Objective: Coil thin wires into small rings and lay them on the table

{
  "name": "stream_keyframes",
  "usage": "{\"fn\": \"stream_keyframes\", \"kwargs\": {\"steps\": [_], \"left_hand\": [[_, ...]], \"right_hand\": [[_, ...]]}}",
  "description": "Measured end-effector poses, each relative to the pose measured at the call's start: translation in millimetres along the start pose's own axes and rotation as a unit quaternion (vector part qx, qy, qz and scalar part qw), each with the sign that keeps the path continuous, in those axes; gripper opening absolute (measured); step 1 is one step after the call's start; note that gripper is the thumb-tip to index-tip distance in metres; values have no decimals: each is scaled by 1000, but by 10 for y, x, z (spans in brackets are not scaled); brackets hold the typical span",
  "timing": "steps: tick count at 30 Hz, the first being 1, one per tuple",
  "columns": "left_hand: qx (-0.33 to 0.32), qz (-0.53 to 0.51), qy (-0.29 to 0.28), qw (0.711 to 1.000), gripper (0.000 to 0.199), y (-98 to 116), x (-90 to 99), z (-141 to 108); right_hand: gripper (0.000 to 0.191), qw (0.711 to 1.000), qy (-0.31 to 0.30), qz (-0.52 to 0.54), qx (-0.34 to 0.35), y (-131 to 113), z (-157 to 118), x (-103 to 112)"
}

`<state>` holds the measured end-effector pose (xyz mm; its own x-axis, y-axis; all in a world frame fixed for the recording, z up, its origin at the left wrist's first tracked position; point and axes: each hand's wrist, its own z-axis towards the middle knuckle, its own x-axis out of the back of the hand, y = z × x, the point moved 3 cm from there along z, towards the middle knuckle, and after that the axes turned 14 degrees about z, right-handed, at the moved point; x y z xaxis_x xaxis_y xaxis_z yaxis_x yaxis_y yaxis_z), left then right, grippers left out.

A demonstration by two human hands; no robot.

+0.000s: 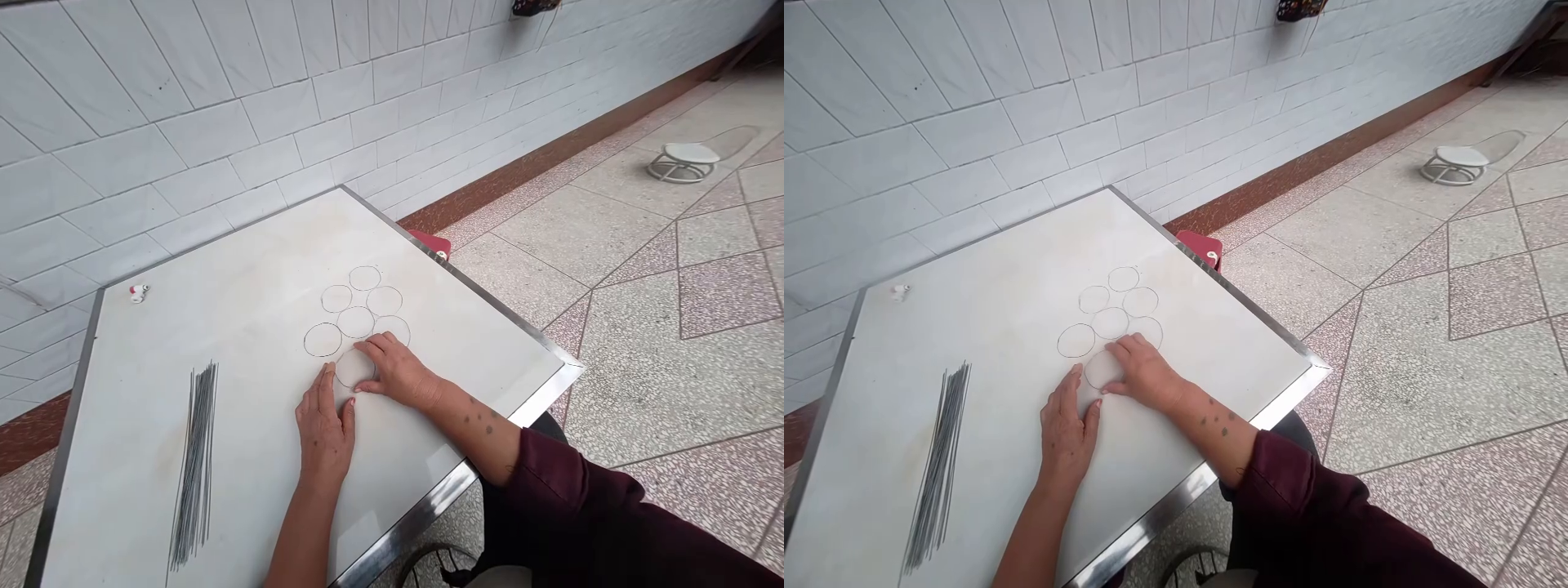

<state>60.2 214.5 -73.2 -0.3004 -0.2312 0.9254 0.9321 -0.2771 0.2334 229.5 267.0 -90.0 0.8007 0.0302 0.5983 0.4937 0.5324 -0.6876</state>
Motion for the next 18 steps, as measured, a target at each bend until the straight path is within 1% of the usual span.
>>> {"fn": "stream_keyframes", "kwargs": {"steps": [8,12,14,15,16,18], "left_hand": [[-4,7,-3,1000,54,-9,-6,-11],[-3,-6,1,1000,56,-16,-9,-18],[9,-32,4,999,54,-26,-14,-15],[19,-47,6,999,53,-35,-17,-12],[30,-62,10,998,52,-46,-20,-9],[52,-81,20,995,51,-77,-19,-3]], "right_hand": [[65,998,27,-49,-32,-46,40,35],[63,995,48,-76,-39,-68,43,76],[57,996,59,-70,-22,-113,40,95],[51,997,58,-59,-5,-148,34,97],[42,998,47,-41,18,-193,26,88],[26,997,-12,0,76,-301,-4,30]]}}
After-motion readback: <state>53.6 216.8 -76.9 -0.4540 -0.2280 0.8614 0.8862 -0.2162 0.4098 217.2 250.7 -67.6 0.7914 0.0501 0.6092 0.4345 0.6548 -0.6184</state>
